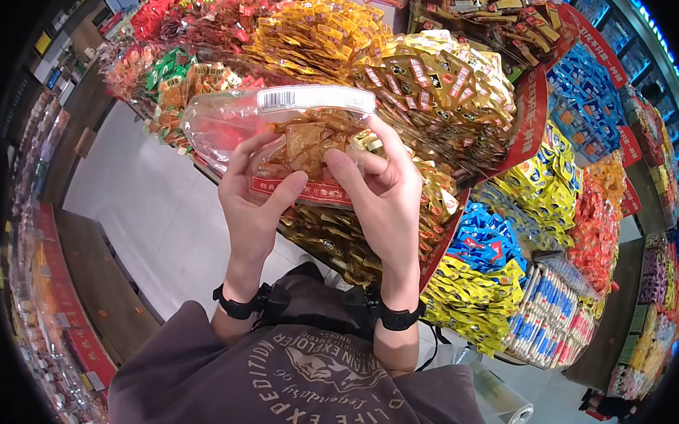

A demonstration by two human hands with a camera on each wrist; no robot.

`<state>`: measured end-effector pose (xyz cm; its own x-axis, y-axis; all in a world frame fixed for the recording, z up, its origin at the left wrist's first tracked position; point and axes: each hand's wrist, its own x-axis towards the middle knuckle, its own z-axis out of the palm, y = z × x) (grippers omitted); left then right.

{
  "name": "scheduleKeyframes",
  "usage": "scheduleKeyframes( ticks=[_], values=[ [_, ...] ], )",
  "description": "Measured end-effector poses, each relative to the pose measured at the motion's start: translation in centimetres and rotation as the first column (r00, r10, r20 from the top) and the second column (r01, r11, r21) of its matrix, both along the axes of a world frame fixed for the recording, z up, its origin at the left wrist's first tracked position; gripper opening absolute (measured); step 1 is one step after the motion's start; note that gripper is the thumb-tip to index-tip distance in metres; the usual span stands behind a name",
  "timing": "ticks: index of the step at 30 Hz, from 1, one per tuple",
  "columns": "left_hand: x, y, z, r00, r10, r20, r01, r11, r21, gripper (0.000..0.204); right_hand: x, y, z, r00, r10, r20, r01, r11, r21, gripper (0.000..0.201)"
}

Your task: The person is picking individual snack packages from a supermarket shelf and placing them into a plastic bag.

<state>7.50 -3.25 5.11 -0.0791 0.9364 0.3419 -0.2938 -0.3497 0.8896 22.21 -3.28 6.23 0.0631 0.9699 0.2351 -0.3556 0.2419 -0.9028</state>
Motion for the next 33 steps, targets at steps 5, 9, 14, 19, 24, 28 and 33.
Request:
scheduleKeyframes(
  ticks=[5,9,14,19,24,28,33],
  values=[
    [0.2,-0.1,0.3,1.0,-0.002,0.001,0.002,1.0,0.029,0.056,-0.3,0.2,-0.3,0.994,-0.066,0.088,0.063,0.997,0.037,0.059],
    [0.1,-0.3,-0.5,0.977,0.168,-0.128,-0.154,0.982,0.108,0.059,-0.5,0.6,-0.3,0.858,-0.391,0.333,0.273,0.896,0.35,0.049],
    [0.1,-0.1,-1.6,0.888,0.391,-0.242,-0.252,0.854,0.455,0.055,-1.3,-0.3,-0.3,0.977,-0.035,0.211,0.01,0.992,0.122,0.026],
    [-0.7,-0.1,-1.3,0.744,0.489,-0.454,-0.182,0.803,0.568,0.055,-0.6,-0.6,-0.7,0.998,0.031,-0.05,-0.036,0.995,-0.098,0.028],
    [-0.8,-0.4,-0.6,0.642,0.494,-0.587,0.023,0.752,0.658,0.053,-0.6,-0.1,-0.8,0.993,0.094,-0.077,-0.095,0.995,-0.01,0.035],
    [-1.3,-0.6,-1.2,0.652,0.561,-0.511,-0.103,0.732,0.673,0.053,-0.3,0.0,-0.7,0.992,0.068,-0.104,-0.068,0.998,0.008,0.036],
    [-1.3,-0.5,-1.2,0.973,0.151,-0.177,-0.089,0.943,0.32,0.05,-0.2,-0.3,-0.7,0.99,0.105,-0.097,-0.097,0.992,0.086,0.04]
  ],
)
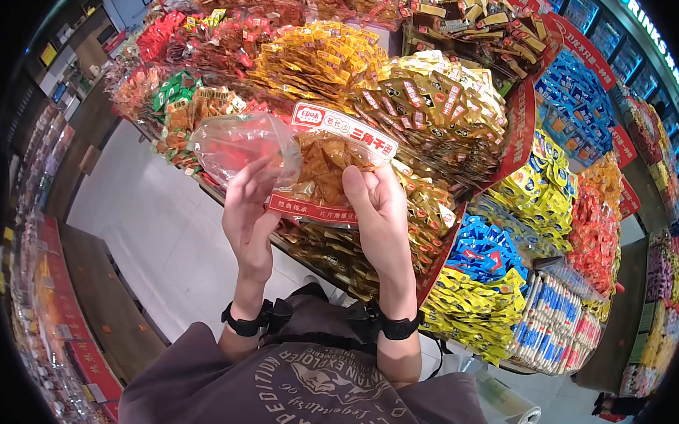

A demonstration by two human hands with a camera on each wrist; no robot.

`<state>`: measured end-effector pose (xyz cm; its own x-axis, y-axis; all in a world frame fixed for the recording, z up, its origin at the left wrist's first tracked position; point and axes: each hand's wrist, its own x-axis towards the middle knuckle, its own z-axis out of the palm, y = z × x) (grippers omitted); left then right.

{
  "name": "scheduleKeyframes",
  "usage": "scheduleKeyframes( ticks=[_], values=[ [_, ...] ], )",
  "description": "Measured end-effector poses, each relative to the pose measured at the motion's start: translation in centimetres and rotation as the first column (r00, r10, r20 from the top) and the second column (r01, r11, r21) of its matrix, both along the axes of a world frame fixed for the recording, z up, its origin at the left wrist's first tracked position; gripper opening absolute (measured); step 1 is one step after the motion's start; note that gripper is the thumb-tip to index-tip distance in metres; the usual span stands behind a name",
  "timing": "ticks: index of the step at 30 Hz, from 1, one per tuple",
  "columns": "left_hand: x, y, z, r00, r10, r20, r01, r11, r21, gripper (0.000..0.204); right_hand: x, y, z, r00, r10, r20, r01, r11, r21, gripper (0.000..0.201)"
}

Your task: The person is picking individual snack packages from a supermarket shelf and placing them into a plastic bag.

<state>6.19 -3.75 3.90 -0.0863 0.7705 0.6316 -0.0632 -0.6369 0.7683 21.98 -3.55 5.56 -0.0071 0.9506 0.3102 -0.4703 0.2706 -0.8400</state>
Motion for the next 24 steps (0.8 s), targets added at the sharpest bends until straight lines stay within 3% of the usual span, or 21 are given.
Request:
scheduleKeyframes(
  ticks=[1,2,3,5,8,9,11,14,18,22,24],
  values=[
    [-0.1,-0.3,0.4,0.988,-0.128,0.092,0.14,0.98,-0.142,0.05,-0.1,0.1,0.1,1.0,0.001,0.001,-0.001,1.0,0.003,0.04],
    [-0.2,-0.3,0.4,0.977,-0.178,0.121,0.196,0.968,-0.154,0.052,-0.2,0.1,0.1,1.0,0.004,-0.002,-0.004,1.0,0.007,0.041],
    [-0.2,-0.4,0.4,0.977,-0.178,0.12,0.195,0.968,-0.155,0.052,-0.2,0.0,0.0,1.0,0.006,-0.004,-0.006,1.0,0.011,0.042],
    [-0.2,-0.4,0.3,0.917,-0.265,0.299,0.318,0.937,-0.147,0.048,0.0,0.0,-0.2,1.0,0.015,0.015,-0.015,1.0,0.002,0.041],
    [0.1,-0.8,0.8,0.854,-0.276,0.441,0.393,0.898,-0.2,0.038,-0.2,-0.3,-0.1,0.999,0.013,0.037,-0.013,1.0,-0.015,0.04],
    [0.2,-0.8,0.8,0.855,-0.275,0.44,0.392,0.898,-0.2,0.038,-0.3,-0.4,-0.1,0.999,0.003,0.043,-0.002,1.0,-0.021,0.04],
    [0.3,-0.9,0.8,0.993,-0.099,0.058,0.114,0.915,-0.386,0.03,-0.1,-0.4,-0.2,0.993,-0.017,0.118,0.017,1.0,0.0,0.039],
    [1.0,-0.6,0.7,0.99,-0.083,0.114,0.113,0.95,-0.29,0.031,-0.2,-0.6,-0.2,0.977,-0.045,0.21,0.044,0.999,0.008,0.038],
    [0.6,-0.8,0.7,0.994,-0.065,0.084,0.089,0.941,-0.326,0.032,-0.2,-0.6,0.0,0.959,-0.057,0.279,0.058,0.998,0.002,0.035],
    [0.0,-0.6,-0.3,0.983,-0.057,0.174,0.105,0.953,-0.284,0.029,-0.2,-0.1,-1.0,0.933,-0.05,0.356,0.053,0.999,0.002,0.03],
    [-0.5,-0.4,-0.7,0.988,-0.061,0.144,0.095,0.965,-0.243,0.025,-0.5,0.3,-1.2,0.937,-0.061,0.343,0.003,0.986,0.167,0.03]
  ],
)
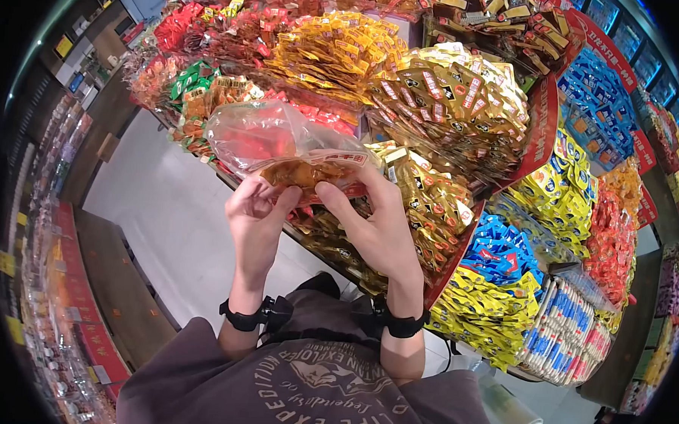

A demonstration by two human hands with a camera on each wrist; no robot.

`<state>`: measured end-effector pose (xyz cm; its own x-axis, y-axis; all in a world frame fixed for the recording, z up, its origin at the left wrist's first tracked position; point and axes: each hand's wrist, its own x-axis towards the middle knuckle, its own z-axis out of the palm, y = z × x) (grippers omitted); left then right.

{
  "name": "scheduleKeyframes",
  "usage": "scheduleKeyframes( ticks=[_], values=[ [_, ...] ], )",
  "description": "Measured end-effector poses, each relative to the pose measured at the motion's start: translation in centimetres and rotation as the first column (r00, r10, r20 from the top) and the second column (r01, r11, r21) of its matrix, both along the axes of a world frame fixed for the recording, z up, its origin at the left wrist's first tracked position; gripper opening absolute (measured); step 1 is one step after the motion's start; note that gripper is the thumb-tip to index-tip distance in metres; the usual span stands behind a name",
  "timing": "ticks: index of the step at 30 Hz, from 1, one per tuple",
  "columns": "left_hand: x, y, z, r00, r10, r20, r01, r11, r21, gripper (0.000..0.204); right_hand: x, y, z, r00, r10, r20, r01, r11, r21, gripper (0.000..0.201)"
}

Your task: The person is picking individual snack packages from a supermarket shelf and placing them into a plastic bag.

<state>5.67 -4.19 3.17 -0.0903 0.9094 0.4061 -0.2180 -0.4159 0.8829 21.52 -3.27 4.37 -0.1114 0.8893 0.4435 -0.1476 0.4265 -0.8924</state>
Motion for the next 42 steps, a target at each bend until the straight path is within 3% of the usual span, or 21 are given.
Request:
scheduleKeyframes(
  ticks=[4,6,7,9,11,13,15,17,21,23,24,28,29,31,32,34,37,41,42],
  values=[
    [-0.8,0.1,0.1,1.0,0.018,-0.019,-0.018,1.0,0.003,0.026,-0.2,0.3,0.9,0.992,-0.07,0.101,0.06,0.993,0.102,0.032],
    [-1.2,0.2,0.3,0.996,0.04,-0.085,-0.035,0.998,0.056,0.028,0.2,0.4,1.3,0.951,-0.18,0.251,0.132,0.971,0.198,0.034],
    [-1.6,0.3,0.3,0.996,0.044,-0.079,-0.04,0.998,0.056,0.028,0.3,0.3,1.8,0.95,-0.176,0.256,0.127,0.972,0.198,0.034],
    [-2.5,0.4,0.0,0.971,0.082,-0.223,-0.067,0.995,0.074,0.029,0.2,0.2,2.7,0.917,-0.193,0.348,0.151,0.978,0.146,0.034],
    [-3.2,0.7,0.2,0.969,0.122,-0.217,-0.107,0.991,0.081,0.027,0.2,0.6,2.5,0.903,-0.197,0.382,0.149,0.977,0.15,0.034],
    [-4.8,1.9,-0.4,0.955,0.225,-0.191,-0.186,0.961,0.204,0.023,-0.4,0.5,3.0,0.954,-0.228,0.193,0.232,0.973,-0.001,0.033],
    [-7.1,3.3,-1.8,0.912,0.395,-0.113,-0.369,0.909,0.194,0.017,-0.6,1.1,2.9,0.968,-0.242,0.072,0.243,0.97,0.002,0.032],
    [-9.4,4.6,-2.6,0.818,0.549,-0.174,-0.515,0.832,0.204,0.02,-1.4,1.6,3.9,0.947,-0.318,0.046,0.315,0.947,0.055,0.033],
    [-11.6,7.0,-3.0,0.851,0.52,-0.075,-0.518,0.854,0.041,0.024,-3.7,3.1,6.0,0.882,-0.416,0.224,0.389,0.908,0.154,0.031],
    [-11.9,7.9,-2.9,0.953,0.304,0.014,-0.301,0.949,-0.097,0.028,-5.5,4.2,6.2,0.828,-0.44,0.348,0.371,0.895,0.249,0.029],
    [-12.2,8.4,-3.1,0.978,0.21,-0.02,-0.21,0.969,-0.131,0.023,-6.2,4.8,6.3,0.773,-0.45,0.448,0.339,0.889,0.307,0.029],
    [-11.0,9.3,-1.8,0.982,0.188,-0.001,-0.186,0.975,-0.12,0.013,-9.0,6.8,4.9,0.688,-0.393,0.61,0.155,0.901,0.406,0.026],
    [-11.0,9.3,-1.5,0.983,0.184,0.006,-0.182,0.976,-0.122,0.013,-9.2,7.0,4.5,0.613,-0.383,0.691,0.131,0.912,0.39,0.023],
    [-11.1,9.1,-1.3,0.987,0.144,0.076,-0.131,0.98,-0.152,0.014,-9.2,7.3,3.8,0.508,-0.338,0.792,0.149,0.94,0.305,0.018],
    [-11.1,9.1,-1.3,0.987,0.139,0.08,-0.126,0.981,-0.151,0.014,-9.0,7.5,3.4,0.503,-0.341,0.794,0.153,0.939,0.307,0.018],
    [-11.2,9.1,-1.2,0.987,0.101,0.121,-0.089,0.991,-0.099,0.015,-8.4,7.9,2.7,0.375,-0.405,0.834,0.173,0.914,0.367,0.015],
    [-11.1,8.8,-0.4,0.997,0.028,0.068,-0.021,0.996,-0.089,0.015,-7.9,8.2,2.3,0.381,-0.449,0.808,0.166,0.893,0.418,0.014],
    [-10.4,8.7,0.2,0.988,-0.046,0.145,0.048,0.999,-0.013,0.014,-7.8,8.7,1.7,0.356,-0.414,0.838,0.107,0.909,0.404,0.015],
    [-10.4,8.6,0.5,0.978,-0.097,0.183,0.096,0.995,0.016,0.014,-7.5,8.9,1.0,0.284,-0.336,0.898,0.135,0.941,0.309,0.015]
  ],
)
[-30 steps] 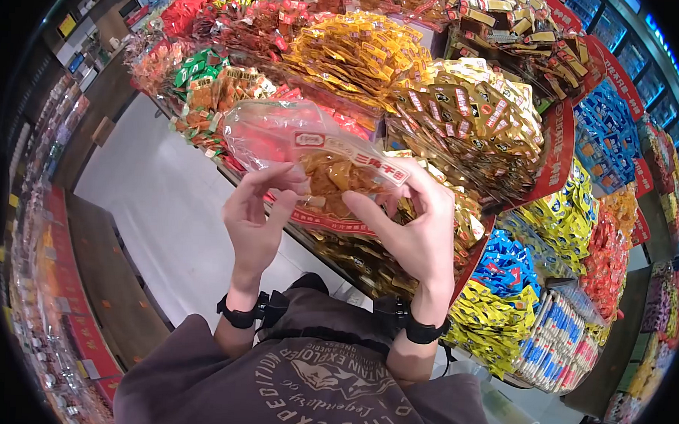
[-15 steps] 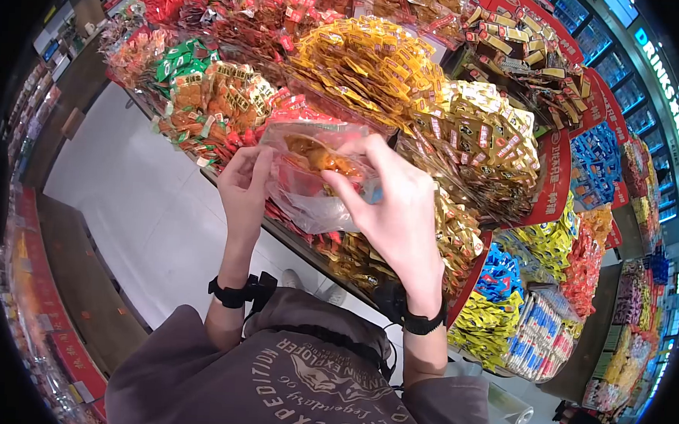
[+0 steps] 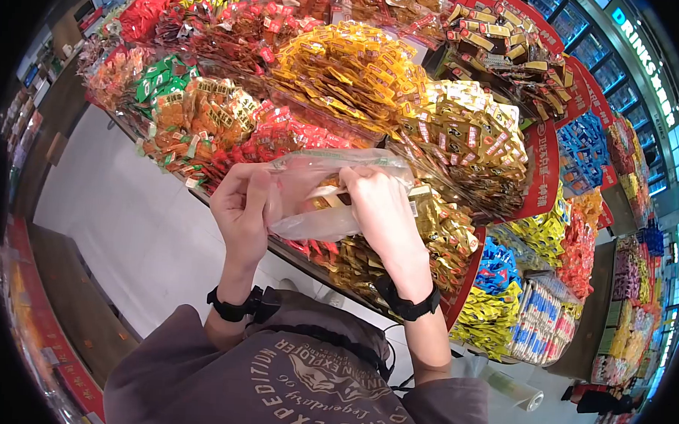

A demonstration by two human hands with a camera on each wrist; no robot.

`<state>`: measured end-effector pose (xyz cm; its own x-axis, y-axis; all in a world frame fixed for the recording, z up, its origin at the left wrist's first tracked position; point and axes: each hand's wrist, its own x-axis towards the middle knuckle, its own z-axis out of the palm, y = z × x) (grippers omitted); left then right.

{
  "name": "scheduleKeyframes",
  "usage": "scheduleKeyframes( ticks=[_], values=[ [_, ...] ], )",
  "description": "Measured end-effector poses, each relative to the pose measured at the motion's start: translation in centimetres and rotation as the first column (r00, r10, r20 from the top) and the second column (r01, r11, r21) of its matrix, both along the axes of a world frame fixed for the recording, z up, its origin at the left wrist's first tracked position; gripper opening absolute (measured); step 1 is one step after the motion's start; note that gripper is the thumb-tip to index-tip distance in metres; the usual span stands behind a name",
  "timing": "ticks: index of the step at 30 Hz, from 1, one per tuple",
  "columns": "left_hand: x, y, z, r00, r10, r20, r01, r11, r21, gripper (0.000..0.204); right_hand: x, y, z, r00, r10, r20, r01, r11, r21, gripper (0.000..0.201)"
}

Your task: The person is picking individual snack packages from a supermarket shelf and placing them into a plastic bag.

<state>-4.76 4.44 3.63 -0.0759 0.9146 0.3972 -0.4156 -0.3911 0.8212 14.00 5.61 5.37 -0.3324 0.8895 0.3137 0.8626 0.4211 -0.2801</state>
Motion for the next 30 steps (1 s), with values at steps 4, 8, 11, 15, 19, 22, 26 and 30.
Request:
scheduleKeyframes(
  ticks=[4,8,11,15,19,22,26,30],
  values=[
    [-0.2,1.4,-0.4,0.995,0.085,-0.049,-0.084,0.996,0.007,0.015,0.8,-0.2,-0.4,0.997,-0.051,0.06,0.049,0.998,0.045,0.015],
    [-0.2,2.3,0.3,0.986,0.138,-0.091,-0.143,0.989,-0.043,0.019,0.7,-2.4,4.7,0.998,-0.059,0.029,0.056,0.993,0.106,0.038],
    [0.2,4.6,0.0,0.968,0.198,-0.154,-0.199,0.98,0.01,0.02,1.4,-2.8,5.8,0.998,-0.06,0.018,0.059,0.997,0.048,0.045],
    [1.2,7.2,1.5,0.99,0.11,-0.092,-0.104,0.992,0.071,0.023,3.6,-1.5,6.2,0.973,-0.142,0.183,0.131,0.989,0.074,0.018],
    [2.3,7.4,4.2,0.996,-0.001,-0.093,0.014,0.99,0.141,0.022,4.8,-2.0,7.7,0.928,-0.354,0.115,0.304,0.899,0.314,0.023],
    [3.0,7.2,4.8,0.999,0.045,-0.025,-0.039,0.978,0.206,0.023,5.2,-2.9,7.8,0.941,-0.339,0.013,0.295,0.838,0.46,0.025],
    [3.3,7.1,3.9,0.988,-0.014,-0.155,0.038,0.988,0.149,0.021,5.8,-3.5,7.3,0.947,-0.321,0.002,0.302,0.892,0.336,0.027],
    [3.9,6.7,2.1,0.993,-0.026,-0.119,0.032,0.998,0.052,0.017,6.3,-3.3,5.9,0.966,-0.259,-0.019,0.259,0.958,0.126,0.055]
  ],
)
